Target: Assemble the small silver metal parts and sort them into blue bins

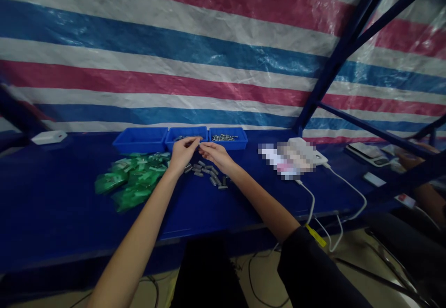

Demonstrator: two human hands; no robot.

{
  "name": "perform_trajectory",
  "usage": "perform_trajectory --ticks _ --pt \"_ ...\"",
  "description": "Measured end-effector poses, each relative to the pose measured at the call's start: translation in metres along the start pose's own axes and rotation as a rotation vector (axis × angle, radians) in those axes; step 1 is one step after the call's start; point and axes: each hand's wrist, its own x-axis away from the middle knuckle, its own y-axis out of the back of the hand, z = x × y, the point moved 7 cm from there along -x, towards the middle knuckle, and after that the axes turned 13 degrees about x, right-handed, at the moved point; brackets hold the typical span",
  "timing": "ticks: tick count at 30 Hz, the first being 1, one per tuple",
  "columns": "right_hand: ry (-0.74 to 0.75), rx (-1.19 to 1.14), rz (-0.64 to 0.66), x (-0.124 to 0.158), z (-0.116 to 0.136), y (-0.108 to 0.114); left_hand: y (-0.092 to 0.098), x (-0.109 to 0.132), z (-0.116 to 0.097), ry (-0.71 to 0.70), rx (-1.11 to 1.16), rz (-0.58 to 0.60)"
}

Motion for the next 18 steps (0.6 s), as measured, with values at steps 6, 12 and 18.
perform_trajectory --ticks 6,12,18 --pt "0.068 0.163 -0.218 -0.002 0.007 0.022 -0.003 0.009 -0.001 -0.034 -0.520 0.182" --pt "0.144 0.290 -0.205 -0.002 0.018 0.028 -0.001 0.021 0.013 0.100 -1.006 0.311" --pt "0.352 0.513 -0.031 0.006 0.042 0.022 -0.018 0.026 0.010 0.080 -0.878 0.404"
